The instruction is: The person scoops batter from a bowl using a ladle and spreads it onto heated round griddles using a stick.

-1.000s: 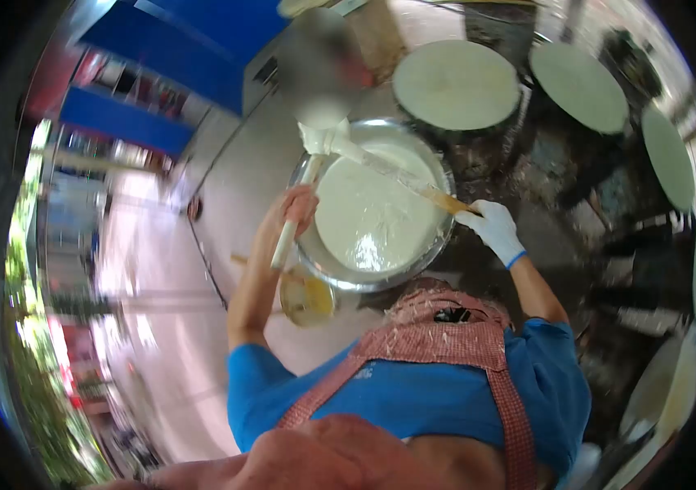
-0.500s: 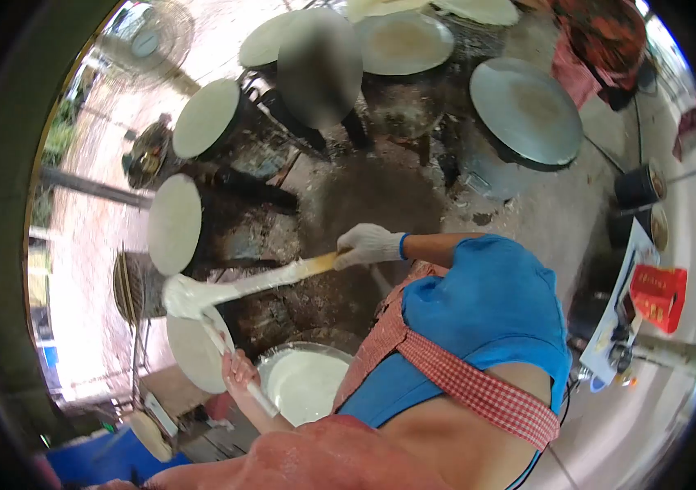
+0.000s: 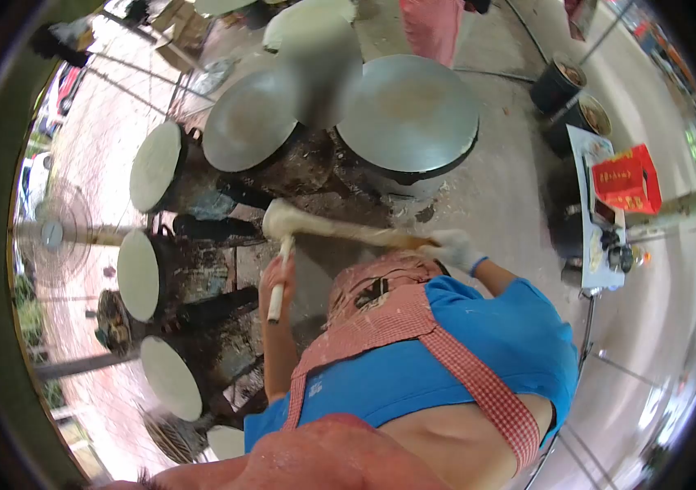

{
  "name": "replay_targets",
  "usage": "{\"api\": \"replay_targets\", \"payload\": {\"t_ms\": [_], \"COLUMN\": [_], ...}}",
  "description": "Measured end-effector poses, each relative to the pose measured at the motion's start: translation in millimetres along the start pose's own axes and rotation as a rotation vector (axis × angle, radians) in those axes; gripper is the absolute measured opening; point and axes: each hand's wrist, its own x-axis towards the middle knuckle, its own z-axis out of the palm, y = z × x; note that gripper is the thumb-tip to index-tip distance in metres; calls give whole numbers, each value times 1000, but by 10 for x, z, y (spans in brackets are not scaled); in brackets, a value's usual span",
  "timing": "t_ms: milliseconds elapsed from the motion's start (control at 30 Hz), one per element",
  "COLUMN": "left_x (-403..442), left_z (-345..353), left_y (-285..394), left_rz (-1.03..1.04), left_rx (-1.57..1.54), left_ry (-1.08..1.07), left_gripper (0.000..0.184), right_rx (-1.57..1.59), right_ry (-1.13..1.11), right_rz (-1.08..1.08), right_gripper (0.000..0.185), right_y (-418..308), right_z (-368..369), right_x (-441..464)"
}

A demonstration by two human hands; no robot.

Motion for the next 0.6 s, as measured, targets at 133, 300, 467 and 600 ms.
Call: {"api": "replay_targets", "payload": {"t_ms": [133, 300, 467, 600], "left_x": [1308, 2539, 3641, 4294], "left_z": [539, 1230, 956, 593], "left_y": [3, -497, -578, -186], "left_rz": [-349, -21, -11, 371], "left_rx": [286, 1464, 1761, 2238], "left_ry": [10, 360, 145, 152], "left_gripper": [18, 36, 59, 69], "right_rx": [-313, 25, -85, -241], "right_ry": [394, 767, 906, 810], "right_rz": [409, 691, 314, 542], "right_gripper": [36, 37, 30, 33], "right_y": [398, 99, -166, 4], "right_z": [-394, -556, -508, -516], "right_x": [-508, -490, 391, 547]}}
